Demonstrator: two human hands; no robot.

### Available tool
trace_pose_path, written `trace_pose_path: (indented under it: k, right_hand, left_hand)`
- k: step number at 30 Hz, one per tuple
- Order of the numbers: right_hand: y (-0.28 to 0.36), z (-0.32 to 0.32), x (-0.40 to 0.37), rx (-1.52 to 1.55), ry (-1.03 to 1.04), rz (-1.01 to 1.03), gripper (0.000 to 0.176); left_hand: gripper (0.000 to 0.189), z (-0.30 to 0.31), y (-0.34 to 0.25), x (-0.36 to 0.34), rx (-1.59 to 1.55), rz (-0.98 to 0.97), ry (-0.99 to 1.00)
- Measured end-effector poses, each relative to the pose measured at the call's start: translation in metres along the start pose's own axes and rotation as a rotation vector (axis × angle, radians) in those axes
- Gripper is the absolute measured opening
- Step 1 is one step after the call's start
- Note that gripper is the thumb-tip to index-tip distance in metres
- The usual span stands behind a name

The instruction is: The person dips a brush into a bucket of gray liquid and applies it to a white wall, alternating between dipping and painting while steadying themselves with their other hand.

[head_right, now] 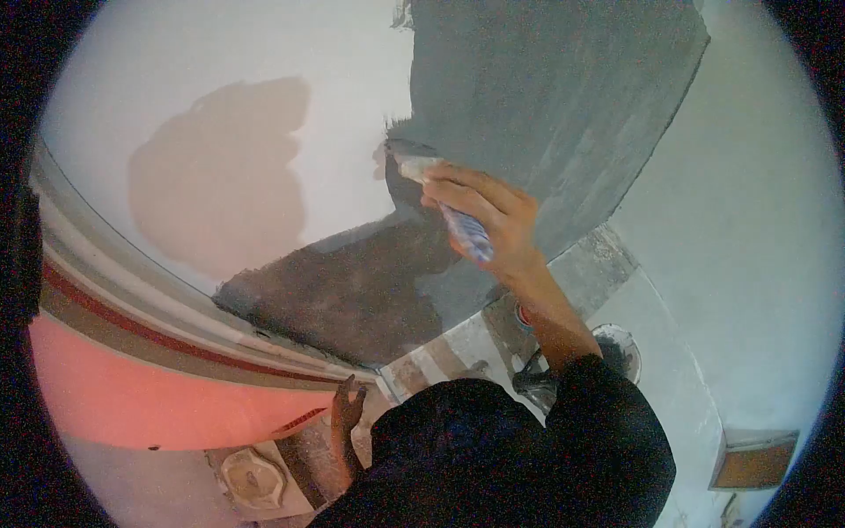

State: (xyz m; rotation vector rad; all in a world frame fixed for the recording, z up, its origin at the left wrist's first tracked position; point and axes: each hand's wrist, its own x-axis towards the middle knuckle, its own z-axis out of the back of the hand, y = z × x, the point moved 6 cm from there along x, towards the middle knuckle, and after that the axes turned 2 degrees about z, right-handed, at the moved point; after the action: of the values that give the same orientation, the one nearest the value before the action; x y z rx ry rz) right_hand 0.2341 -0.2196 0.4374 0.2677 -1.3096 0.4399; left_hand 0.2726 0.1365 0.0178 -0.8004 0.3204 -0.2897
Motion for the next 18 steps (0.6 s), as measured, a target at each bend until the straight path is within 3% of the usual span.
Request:
trace_pose_path:
  k: [4,10,14,18]
  right_hand:
    - [0.001,-0.003,-0.005,-0.035,-0.023,0.009,0.031]
    - [0.008,-0.001,-0.024,0.111,-0.011,-0.095,0.036]
    - [-0.018,-0.022,-0.042,0.168,0.243,-0.301,0.038]
    - [-0.037,-0.028,-0.016,0.259,0.144,-0.243,0.037]
  left_hand:
    - [0.052,0.004,-0.012,0.0,-0.021,0.001,-0.029]
    - [0.05,0.012,-0.034,0.001,-0.031,-0.067,-0.055]
    - [0.049,0.019,-0.047,0.001,-0.051,-0.105,-0.075]
    - [0.048,0.022,-0.049,0.006,-0.053,-0.128,-0.084]
